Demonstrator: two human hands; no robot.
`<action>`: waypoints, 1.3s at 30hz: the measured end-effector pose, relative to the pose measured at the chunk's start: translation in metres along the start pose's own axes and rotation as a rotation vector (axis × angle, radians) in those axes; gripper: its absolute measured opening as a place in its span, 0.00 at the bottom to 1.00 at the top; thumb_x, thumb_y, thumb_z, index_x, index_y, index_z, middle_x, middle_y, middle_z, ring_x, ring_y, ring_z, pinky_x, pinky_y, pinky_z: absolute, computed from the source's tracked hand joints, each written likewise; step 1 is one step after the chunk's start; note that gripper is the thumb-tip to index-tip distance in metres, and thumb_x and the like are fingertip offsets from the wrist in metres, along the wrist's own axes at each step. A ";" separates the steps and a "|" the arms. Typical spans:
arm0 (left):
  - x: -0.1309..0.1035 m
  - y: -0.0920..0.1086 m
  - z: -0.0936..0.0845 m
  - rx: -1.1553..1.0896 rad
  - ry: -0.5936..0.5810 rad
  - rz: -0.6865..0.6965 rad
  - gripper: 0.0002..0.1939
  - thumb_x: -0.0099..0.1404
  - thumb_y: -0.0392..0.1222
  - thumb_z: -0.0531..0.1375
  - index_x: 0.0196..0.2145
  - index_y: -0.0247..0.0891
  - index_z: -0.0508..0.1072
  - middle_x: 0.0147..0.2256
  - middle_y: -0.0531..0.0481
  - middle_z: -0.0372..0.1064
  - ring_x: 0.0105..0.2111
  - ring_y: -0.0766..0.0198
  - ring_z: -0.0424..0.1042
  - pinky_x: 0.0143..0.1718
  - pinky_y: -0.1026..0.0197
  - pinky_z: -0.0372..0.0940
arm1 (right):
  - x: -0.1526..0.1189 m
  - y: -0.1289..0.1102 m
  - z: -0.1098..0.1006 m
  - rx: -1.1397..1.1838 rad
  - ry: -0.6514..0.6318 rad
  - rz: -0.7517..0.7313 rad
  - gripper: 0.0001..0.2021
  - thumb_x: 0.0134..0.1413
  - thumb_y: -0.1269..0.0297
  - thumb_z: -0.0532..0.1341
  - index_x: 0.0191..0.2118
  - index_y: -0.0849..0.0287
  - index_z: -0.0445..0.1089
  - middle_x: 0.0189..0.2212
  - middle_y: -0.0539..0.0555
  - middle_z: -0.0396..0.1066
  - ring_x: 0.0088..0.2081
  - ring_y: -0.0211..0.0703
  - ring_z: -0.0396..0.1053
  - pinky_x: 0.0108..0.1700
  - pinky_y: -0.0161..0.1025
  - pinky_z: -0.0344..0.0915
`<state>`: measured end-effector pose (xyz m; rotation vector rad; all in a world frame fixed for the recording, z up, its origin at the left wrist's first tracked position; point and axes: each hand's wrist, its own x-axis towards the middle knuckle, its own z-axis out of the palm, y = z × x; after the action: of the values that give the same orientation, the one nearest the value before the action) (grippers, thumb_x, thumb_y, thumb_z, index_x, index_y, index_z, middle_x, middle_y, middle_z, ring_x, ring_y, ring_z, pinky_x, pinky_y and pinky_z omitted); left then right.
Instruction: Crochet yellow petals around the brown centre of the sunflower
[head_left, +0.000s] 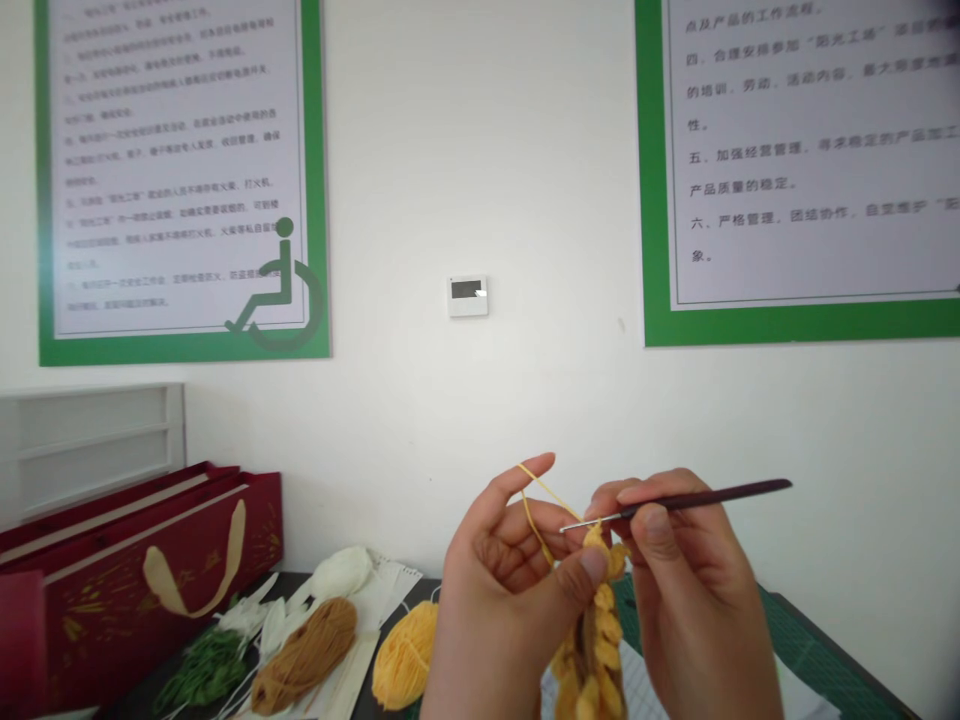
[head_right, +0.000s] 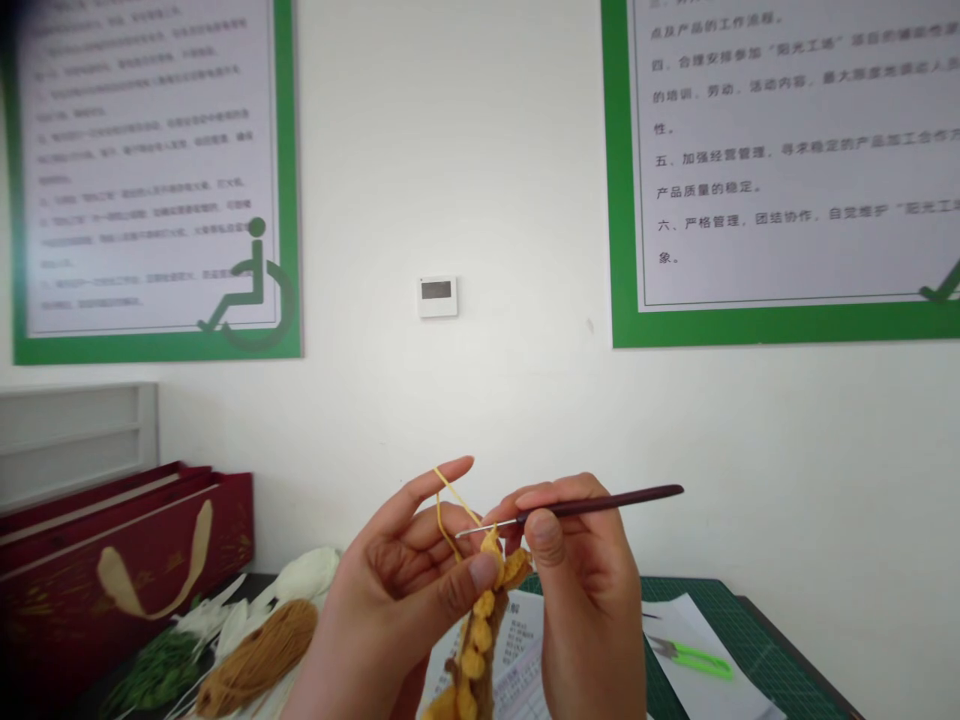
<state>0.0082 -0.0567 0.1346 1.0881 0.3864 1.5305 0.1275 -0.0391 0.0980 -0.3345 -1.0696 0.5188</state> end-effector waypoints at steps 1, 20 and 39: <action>0.000 0.000 0.000 -0.009 0.002 -0.006 0.32 0.47 0.28 0.78 0.51 0.35 0.79 0.26 0.53 0.78 0.27 0.68 0.75 0.33 0.67 0.71 | 0.000 0.000 0.000 0.002 0.006 -0.004 0.03 0.66 0.59 0.65 0.40 0.50 0.75 0.36 0.50 0.75 0.39 0.39 0.74 0.40 0.34 0.73; 0.000 0.005 -0.004 0.098 0.005 0.027 0.33 0.51 0.28 0.75 0.54 0.34 0.75 0.27 0.52 0.78 0.26 0.68 0.73 0.31 0.67 0.68 | 0.006 -0.003 -0.002 -0.031 -0.032 -0.040 0.05 0.65 0.57 0.65 0.38 0.50 0.74 0.31 0.51 0.75 0.36 0.42 0.73 0.39 0.37 0.71; 0.001 0.003 -0.004 0.196 0.030 0.090 0.34 0.54 0.31 0.74 0.57 0.37 0.71 0.26 0.55 0.76 0.29 0.65 0.74 0.32 0.65 0.67 | 0.009 -0.006 -0.002 -0.064 -0.118 -0.095 0.04 0.68 0.60 0.63 0.41 0.51 0.75 0.33 0.51 0.77 0.33 0.39 0.72 0.37 0.36 0.69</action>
<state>0.0030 -0.0559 0.1353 1.2500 0.5231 1.6150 0.1340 -0.0394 0.1065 -0.3109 -1.2118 0.4244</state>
